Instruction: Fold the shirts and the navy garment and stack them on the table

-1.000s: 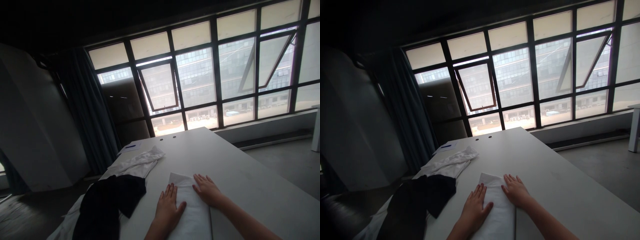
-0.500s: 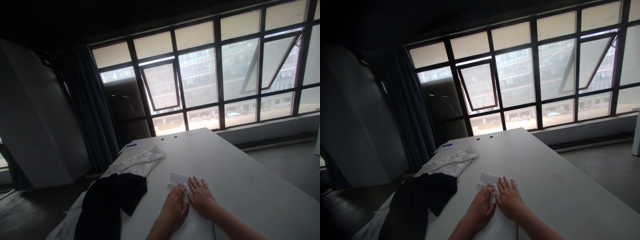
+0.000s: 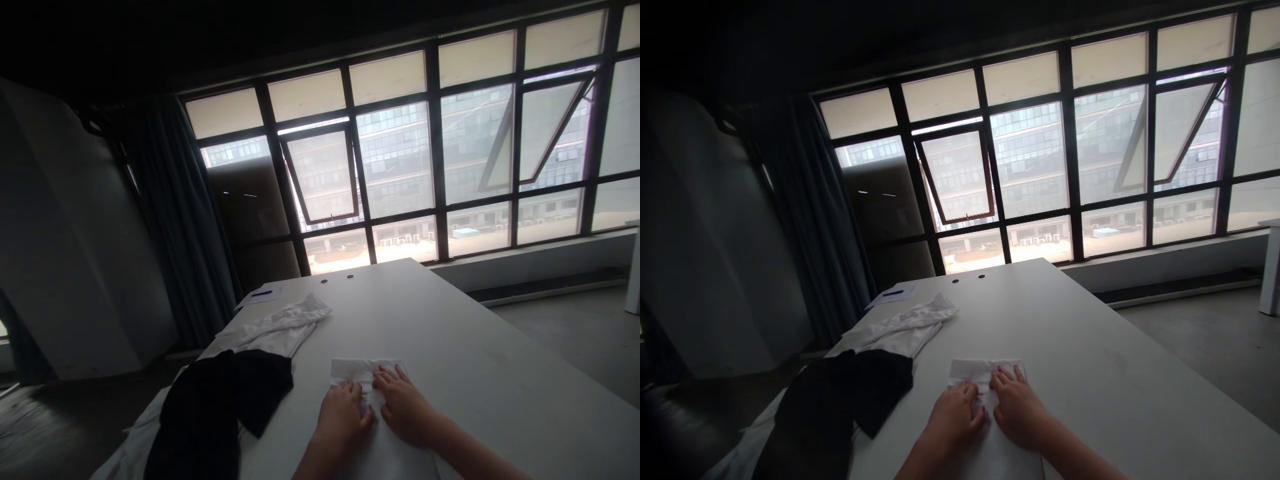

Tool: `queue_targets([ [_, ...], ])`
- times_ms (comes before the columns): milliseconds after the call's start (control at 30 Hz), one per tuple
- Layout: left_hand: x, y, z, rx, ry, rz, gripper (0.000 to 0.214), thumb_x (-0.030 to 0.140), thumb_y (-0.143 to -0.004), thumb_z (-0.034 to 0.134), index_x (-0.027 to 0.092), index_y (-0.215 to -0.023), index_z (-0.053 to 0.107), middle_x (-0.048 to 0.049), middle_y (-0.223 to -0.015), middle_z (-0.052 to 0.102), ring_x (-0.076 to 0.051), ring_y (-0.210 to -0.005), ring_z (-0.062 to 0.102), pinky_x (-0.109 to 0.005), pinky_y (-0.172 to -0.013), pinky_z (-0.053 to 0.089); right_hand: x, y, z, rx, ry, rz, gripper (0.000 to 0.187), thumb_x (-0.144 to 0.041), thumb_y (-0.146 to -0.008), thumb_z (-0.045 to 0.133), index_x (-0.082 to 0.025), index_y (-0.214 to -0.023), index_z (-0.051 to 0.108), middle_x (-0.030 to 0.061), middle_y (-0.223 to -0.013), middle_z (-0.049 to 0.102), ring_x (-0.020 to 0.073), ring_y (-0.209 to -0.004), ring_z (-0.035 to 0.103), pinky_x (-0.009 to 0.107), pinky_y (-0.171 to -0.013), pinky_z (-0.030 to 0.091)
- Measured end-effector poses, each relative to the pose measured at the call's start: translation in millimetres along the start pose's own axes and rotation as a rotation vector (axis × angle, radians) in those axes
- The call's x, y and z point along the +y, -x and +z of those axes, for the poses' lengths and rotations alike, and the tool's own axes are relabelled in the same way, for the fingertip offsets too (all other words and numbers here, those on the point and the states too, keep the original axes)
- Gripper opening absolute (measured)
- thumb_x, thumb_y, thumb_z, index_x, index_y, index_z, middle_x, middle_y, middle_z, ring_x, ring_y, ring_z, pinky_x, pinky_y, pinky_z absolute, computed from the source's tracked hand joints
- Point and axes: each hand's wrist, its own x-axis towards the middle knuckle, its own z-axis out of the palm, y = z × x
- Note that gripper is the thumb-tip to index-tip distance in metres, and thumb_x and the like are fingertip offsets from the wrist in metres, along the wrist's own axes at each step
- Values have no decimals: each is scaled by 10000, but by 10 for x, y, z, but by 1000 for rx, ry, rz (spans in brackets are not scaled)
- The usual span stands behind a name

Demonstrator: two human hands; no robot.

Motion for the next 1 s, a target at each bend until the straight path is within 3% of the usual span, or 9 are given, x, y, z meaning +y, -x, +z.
queue_targets([
  [100, 107, 16, -16, 32, -61, -32, 403, 373, -947, 406, 206, -1153, 710, -141, -1097, 746, -332, -1092, 656, -482, -1018, 451, 25, -24, -47, 22, -60, -31, 470, -115, -653, 471, -212, -1060, 687, 79, -1176, 719, 226, -1209, 604, 434, -1223, 228],
  [167, 143, 0, 100, 84, -33, 4, 441, 308, -944, 389, 188, -1256, 676, -158, -1261, 699, -341, -1229, 590, -506, -1101, 381, 12, -31, -27, 45, -76, -18, 484, -104, -638, 460, -217, -1058, 674, 68, -1124, 726, 217, -1132, 631, 421, -1213, 251],
  [267, 104, -53, 341, 66, 66, 57, 601, 283, -950, 361, 185, -1537, 448, -95, -1611, 426, -278, -1492, 351, -451, -1245, 222, -12, -20, 61, 91, -47, -24, 619, -120, -685, 463, -187, -1284, 602, 103, -1306, 672, 228, -1271, 564, 432, -1245, 194],
  [333, 32, -79, 434, 5, 94, 40, 675, 363, -965, 363, 188, -1614, 294, -50, -1691, 241, -260, -1565, 189, -450, -1284, 136, -3, -7, 111, 70, -13, -44, 690, -163, -751, 476, -156, -1440, 505, 130, -1470, 572, 235, -1396, 469, 441, -1265, 147],
  [433, -84, -68, 402, -44, 62, -32, 767, 557, -963, 366, 176, -1621, 262, -67, -1701, 170, -302, -1579, 96, -513, -1288, 71, 57, 5, 116, -32, 24, -47, 720, -310, -873, 494, -137, -1563, 386, 136, -1641, 357, 263, -1531, 270, 473, -1279, 88],
  [600, -233, -35, 231, -86, 22, -109, 894, 667, -917, 404, 123, -1613, 262, -127, -1690, 177, -323, -1573, 114, -559, -1267, 118, 95, 54, -9, -98, 74, -27, 733, -559, -977, 423, -202, -1608, 316, 113, -1684, 204, 332, -1561, 133, 594, -1259, 24],
  [700, -348, -88, 219, -105, 41, -83, 750, 572, -988, 313, 142, -1603, 305, -114, -1679, 229, -287, -1564, 182, -533, -1260, 170, -3, 131, -4, -78, 140, 33, 718, -562, -974, 449, -198, -1588, 368, 154, -1665, 236, 410, -1542, 128, 684, -1222, 12],
  [867, -554, -180, 250, -35, 70, -43, 551, 360, -1009, 334, 246, -1532, 465, -62, -1602, 441, -242, -1489, 379, -454, -1227, 268, -242, 244, 429, -185, 89, -166, 650, -594, -933, 574, -379, -1533, 443, 123, -1615, 354, 501, -1468, 281, 841, -1104, 171],
  [1000, -694, -202, 260, 94, 96, -76, 456, 357, -999, 410, 332, -1422, 579, -23, -1495, 569, -230, -1371, 489, -391, -1151, 338, -328, 269, 724, -148, 70, -296, 472, -492, -1047, 387, -462, -1517, 425, 78, -1606, 357, 479, -1454, 324, 842, -1070, 266],
])
